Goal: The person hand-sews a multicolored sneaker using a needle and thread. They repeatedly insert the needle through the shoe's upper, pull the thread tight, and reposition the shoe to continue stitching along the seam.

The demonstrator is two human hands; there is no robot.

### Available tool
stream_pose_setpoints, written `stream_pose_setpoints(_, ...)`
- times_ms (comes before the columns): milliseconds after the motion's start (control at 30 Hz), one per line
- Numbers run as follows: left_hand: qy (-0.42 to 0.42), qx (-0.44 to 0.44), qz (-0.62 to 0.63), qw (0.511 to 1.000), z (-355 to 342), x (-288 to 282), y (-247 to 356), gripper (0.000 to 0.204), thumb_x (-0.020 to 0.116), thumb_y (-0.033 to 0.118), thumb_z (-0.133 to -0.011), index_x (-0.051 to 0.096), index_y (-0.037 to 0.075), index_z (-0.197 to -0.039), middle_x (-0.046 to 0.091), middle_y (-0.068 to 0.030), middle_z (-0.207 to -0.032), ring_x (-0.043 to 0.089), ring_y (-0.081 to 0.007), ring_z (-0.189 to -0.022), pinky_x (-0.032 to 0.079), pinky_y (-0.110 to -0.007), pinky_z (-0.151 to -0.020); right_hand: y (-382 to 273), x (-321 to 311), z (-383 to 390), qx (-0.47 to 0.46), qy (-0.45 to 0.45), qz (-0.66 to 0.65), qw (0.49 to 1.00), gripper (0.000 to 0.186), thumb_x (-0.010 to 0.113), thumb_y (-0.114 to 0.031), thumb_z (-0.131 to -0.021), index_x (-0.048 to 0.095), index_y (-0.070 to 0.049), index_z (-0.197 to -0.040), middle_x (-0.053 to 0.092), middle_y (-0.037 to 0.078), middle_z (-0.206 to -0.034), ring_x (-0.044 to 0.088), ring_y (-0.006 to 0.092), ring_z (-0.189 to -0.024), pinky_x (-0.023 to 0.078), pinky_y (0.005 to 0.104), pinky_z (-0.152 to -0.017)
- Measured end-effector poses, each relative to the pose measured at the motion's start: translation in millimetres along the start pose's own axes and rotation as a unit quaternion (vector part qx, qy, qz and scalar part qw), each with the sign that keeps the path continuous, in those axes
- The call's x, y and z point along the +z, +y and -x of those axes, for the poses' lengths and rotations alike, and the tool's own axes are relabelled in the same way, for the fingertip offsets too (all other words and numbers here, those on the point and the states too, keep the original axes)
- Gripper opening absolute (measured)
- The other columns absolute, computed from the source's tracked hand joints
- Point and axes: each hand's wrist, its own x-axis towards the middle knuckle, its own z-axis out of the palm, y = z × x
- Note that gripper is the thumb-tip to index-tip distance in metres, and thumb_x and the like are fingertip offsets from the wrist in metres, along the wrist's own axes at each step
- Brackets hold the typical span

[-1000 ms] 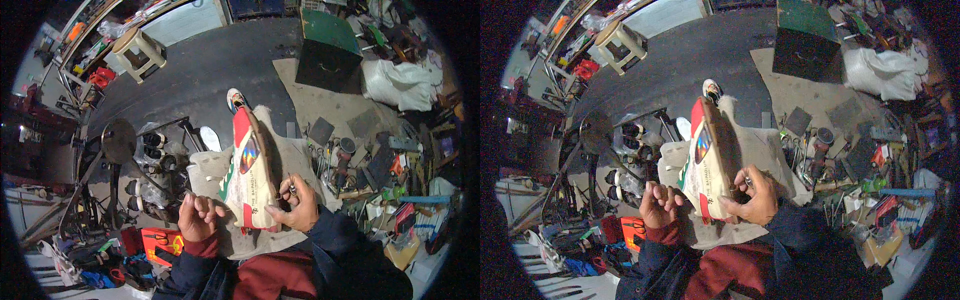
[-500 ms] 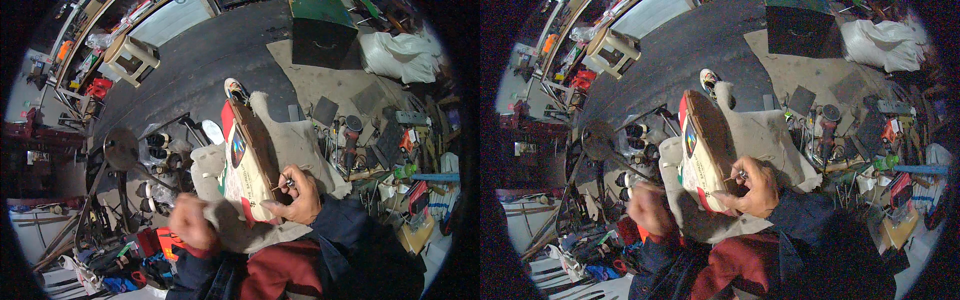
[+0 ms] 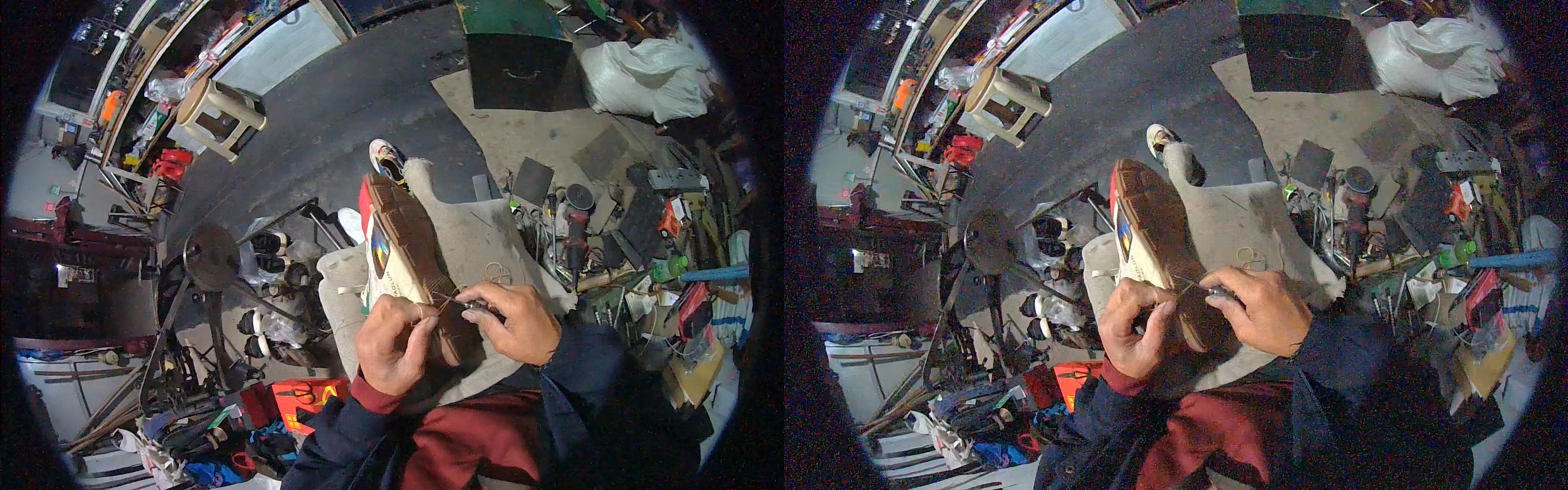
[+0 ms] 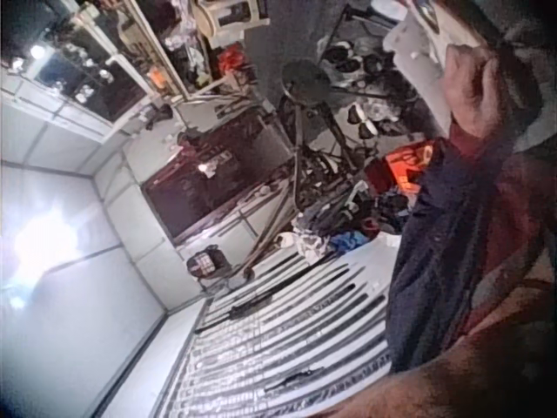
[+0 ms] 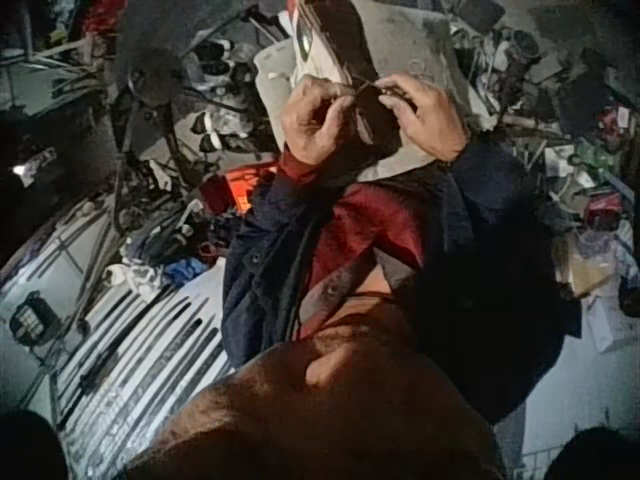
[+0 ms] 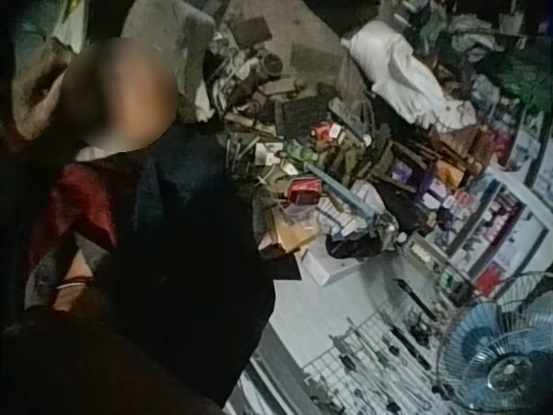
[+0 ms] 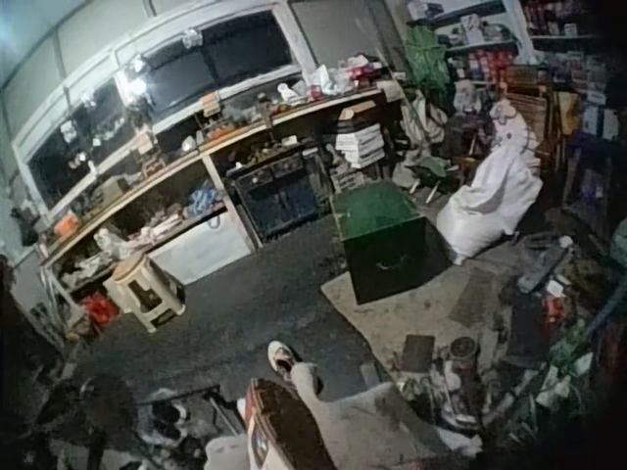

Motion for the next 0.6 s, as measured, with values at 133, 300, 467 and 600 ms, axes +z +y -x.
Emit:
stream_pose_setpoints(133, 0.036, -0.055, 0.036, 0.997, 2, 2, -5, 0.004, 0.066, -0.002, -0.085, 0.065, -0.001, -0.089, 0.060, -0.0096, -0.078, 0.059, -0.0183, -0.068, 0.046, -0.028, -0.064, -4, -9, 0, -0.005, -0.051, -0.008, 0.999, 0.017, 0.068, -0.011, -0.087, 0.066, -0.003, -0.102, 0.069, 0.017, -0.088, 0.069, 0.0339, -0.080, 0.052, 0.0394, -0.069)
stream_pose_setpoints(300, 0.056, -0.070, 0.052, 0.995, 3, 8, -14, 0.006, 0.067, 0.000, -0.086, 0.064, -0.001, -0.090, 0.060, -0.0083, -0.076, 0.057, -0.0151, -0.065, 0.045, -0.027, -0.061, 1, -9, -6, -0.072, 0.019, -0.050, 0.996, 0.014, 0.069, -0.015, -0.088, 0.068, -0.002, -0.095, 0.068, 0.016, -0.083, 0.068, 0.0308, -0.075, 0.051, 0.0360, -0.068)
stream_pose_setpoints(467, 0.051, -0.089, 0.057, 0.993, 1, 7, -14, 0.005, 0.067, 0.001, -0.086, 0.064, 0.000, -0.090, 0.058, -0.0065, -0.075, 0.055, -0.0135, -0.064, 0.044, -0.026, -0.060, 34, -27, -16, -0.004, 0.160, -0.095, 0.983, 0.017, 0.063, -0.013, -0.093, 0.063, 0.004, -0.094, 0.065, 0.014, -0.102, 0.064, 0.0237, -0.091, 0.050, 0.0340, -0.080)
stream_pose_setpoints(600, 0.019, -0.073, 0.059, 0.995, 1, 7, -8, 0.002, 0.065, 0.001, -0.089, 0.064, -0.001, -0.090, 0.063, -0.0039, -0.080, 0.057, -0.0096, -0.070, 0.046, -0.024, -0.065, 55, -36, -18, -0.001, 0.193, -0.049, 0.980, 0.019, 0.057, -0.014, -0.099, 0.059, 0.004, -0.094, 0.061, 0.009, -0.109, 0.058, 0.0136, -0.088, 0.045, 0.0298, -0.086)
